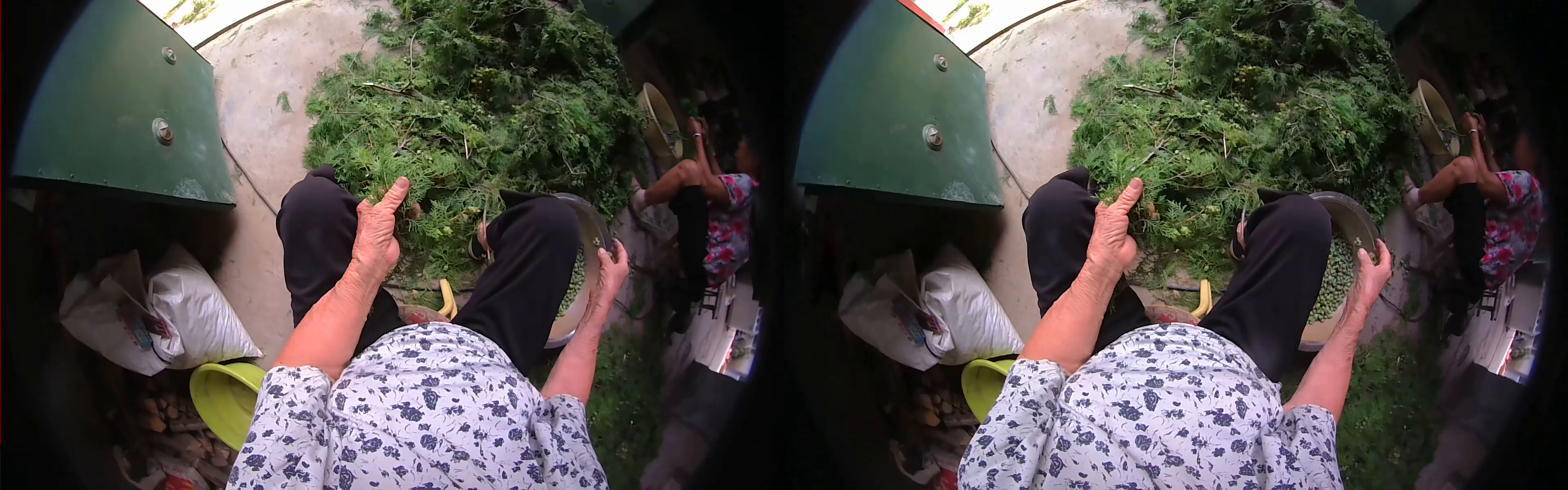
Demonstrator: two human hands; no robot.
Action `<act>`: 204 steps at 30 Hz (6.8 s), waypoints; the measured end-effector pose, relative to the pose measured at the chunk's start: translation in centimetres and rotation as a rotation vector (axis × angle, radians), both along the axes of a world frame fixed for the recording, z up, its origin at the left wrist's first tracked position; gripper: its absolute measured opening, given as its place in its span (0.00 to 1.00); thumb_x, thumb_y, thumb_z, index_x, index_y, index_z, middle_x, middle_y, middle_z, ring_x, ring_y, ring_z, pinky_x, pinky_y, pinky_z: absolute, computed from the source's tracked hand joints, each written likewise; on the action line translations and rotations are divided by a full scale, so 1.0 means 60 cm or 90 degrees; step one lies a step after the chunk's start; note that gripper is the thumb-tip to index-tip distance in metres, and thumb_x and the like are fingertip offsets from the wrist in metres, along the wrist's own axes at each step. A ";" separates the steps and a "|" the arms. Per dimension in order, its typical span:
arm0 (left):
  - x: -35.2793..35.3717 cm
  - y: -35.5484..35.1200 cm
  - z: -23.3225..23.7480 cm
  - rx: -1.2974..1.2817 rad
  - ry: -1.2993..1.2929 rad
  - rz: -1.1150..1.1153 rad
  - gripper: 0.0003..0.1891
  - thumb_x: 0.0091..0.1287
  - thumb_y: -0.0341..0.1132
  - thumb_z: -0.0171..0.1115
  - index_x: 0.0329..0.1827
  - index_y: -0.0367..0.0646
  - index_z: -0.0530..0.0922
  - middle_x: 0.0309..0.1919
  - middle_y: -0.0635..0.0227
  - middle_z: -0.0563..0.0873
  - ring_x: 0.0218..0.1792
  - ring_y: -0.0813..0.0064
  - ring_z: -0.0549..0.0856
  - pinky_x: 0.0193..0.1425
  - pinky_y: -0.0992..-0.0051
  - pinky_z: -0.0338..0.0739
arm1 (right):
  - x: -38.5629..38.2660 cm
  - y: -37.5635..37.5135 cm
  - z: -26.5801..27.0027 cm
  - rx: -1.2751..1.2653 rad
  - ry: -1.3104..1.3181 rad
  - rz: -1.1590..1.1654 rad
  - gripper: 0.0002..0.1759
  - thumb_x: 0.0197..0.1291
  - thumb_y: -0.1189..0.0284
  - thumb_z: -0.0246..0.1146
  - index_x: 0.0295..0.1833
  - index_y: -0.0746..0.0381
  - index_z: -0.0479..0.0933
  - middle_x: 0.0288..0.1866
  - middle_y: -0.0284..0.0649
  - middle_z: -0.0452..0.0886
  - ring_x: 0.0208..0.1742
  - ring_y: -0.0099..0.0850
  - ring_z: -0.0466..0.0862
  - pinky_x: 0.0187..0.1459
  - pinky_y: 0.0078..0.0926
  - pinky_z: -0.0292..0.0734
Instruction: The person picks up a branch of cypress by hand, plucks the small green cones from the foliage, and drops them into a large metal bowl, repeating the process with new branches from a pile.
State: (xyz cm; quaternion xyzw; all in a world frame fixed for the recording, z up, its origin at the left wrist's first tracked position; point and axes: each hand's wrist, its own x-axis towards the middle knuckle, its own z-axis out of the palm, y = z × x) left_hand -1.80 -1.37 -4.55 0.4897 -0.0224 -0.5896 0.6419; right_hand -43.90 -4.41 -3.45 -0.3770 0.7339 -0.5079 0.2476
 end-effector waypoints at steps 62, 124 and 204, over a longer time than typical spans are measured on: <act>-0.009 0.022 0.045 -0.099 0.040 -0.216 0.12 0.49 0.23 0.66 0.39 0.36 0.80 0.31 0.68 0.84 0.33 0.77 0.82 0.40 0.75 0.78 | 0.412 0.002 0.040 0.163 -0.831 0.453 0.08 0.59 0.79 0.55 0.44 0.65 0.71 0.34 0.36 0.75 0.31 0.26 0.77 0.28 0.20 0.70; 0.040 0.054 0.171 -0.159 0.103 -0.009 0.08 0.61 0.32 0.64 0.39 0.38 0.77 0.24 0.70 0.80 0.29 0.77 0.81 0.33 0.77 0.78 | 0.098 -0.087 0.054 -0.226 -0.550 0.134 0.14 0.61 0.68 0.61 0.50 0.65 0.73 0.32 0.32 0.71 0.27 0.19 0.69 0.23 0.16 0.63; 0.227 -0.279 0.092 -0.141 0.066 0.086 0.05 0.62 0.30 0.60 0.39 0.42 0.78 0.32 0.68 0.84 0.30 0.78 0.82 0.39 0.76 0.75 | 0.412 -0.326 -0.377 0.339 -0.520 0.016 0.14 0.65 0.68 0.54 0.50 0.67 0.67 0.42 0.48 0.72 0.29 0.39 0.81 0.24 0.34 0.78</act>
